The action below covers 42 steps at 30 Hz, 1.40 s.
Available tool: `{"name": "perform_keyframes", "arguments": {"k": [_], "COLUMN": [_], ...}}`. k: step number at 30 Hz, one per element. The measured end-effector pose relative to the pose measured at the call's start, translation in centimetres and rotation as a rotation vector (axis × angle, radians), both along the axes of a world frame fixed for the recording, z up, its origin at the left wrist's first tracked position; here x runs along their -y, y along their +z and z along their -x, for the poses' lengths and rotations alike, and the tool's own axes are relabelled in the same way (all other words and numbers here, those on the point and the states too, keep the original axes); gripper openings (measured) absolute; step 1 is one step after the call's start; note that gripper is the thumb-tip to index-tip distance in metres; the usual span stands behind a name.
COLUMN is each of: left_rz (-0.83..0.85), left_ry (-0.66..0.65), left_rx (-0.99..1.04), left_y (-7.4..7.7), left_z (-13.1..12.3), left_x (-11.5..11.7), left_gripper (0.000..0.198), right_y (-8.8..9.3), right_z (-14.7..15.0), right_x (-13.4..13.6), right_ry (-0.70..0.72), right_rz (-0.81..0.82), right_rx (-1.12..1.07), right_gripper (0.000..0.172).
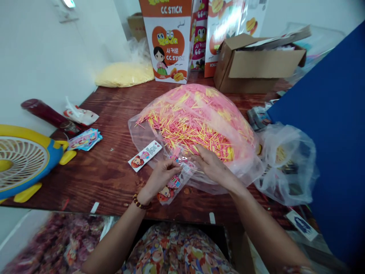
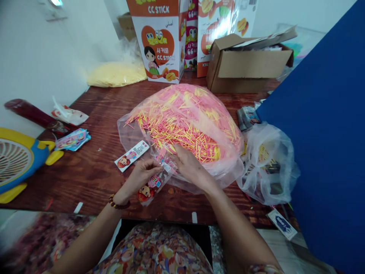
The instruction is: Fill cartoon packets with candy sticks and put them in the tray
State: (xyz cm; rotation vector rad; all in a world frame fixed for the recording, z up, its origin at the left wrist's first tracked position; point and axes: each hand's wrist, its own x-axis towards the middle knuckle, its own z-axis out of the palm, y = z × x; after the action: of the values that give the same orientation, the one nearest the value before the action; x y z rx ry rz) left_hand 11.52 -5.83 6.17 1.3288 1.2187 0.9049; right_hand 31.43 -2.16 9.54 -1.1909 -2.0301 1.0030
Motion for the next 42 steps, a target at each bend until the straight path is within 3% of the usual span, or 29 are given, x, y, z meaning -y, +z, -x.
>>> {"name": "perform_keyframes", "arguments": {"k": [5, 13, 17, 23, 26, 35, 42], "left_rz": [0.035, 0.058, -0.033, -0.223, -0.24, -0.114, -0.106], "left_ry": [-0.024, -0.056, -0.083, -0.055, -0.037, 0.003, 0.031], "left_rx": [-0.017, -0.026, -0.065, -0.099, -0.072, 0.059, 0.123], "left_y": [-0.3, -0.9, -1.0, -0.4, -0.4, -0.4, -0.9], "left_z": [0.1, 0.3, 0.3, 0.0, -0.4, -0.9, -0.9], "left_x": [0.3, 0.4, 0.8, 1.2, 1.1, 1.1, 0.7], "left_gripper": [0.023, 0.028, 0.031, 0.029, 0.03, 0.031, 0.03], "right_y": [-1.0, -1.9, -1.6, 0.2, 1.0, -0.7, -0.4], "right_z": [0.1, 0.0, -0.2, 1.0, 2.4, 4.4, 4.6], "right_x": [0.1, 0.2, 0.0, 0.2, 0.6, 1.2, 0.9], "right_ry": [0.13, 0.14, 0.091, -0.238, -0.299, -0.209, -0.125], "right_rz": [-0.119, -0.039, 0.072, 0.268, 0.274, 0.309, 0.284], "right_rx": [0.206, 0.207, 0.033, -0.721, -0.929, -0.926, -0.842], "right_gripper": [0.006, 0.009, 0.006, 0.013, 0.015, 0.016, 0.015]}}
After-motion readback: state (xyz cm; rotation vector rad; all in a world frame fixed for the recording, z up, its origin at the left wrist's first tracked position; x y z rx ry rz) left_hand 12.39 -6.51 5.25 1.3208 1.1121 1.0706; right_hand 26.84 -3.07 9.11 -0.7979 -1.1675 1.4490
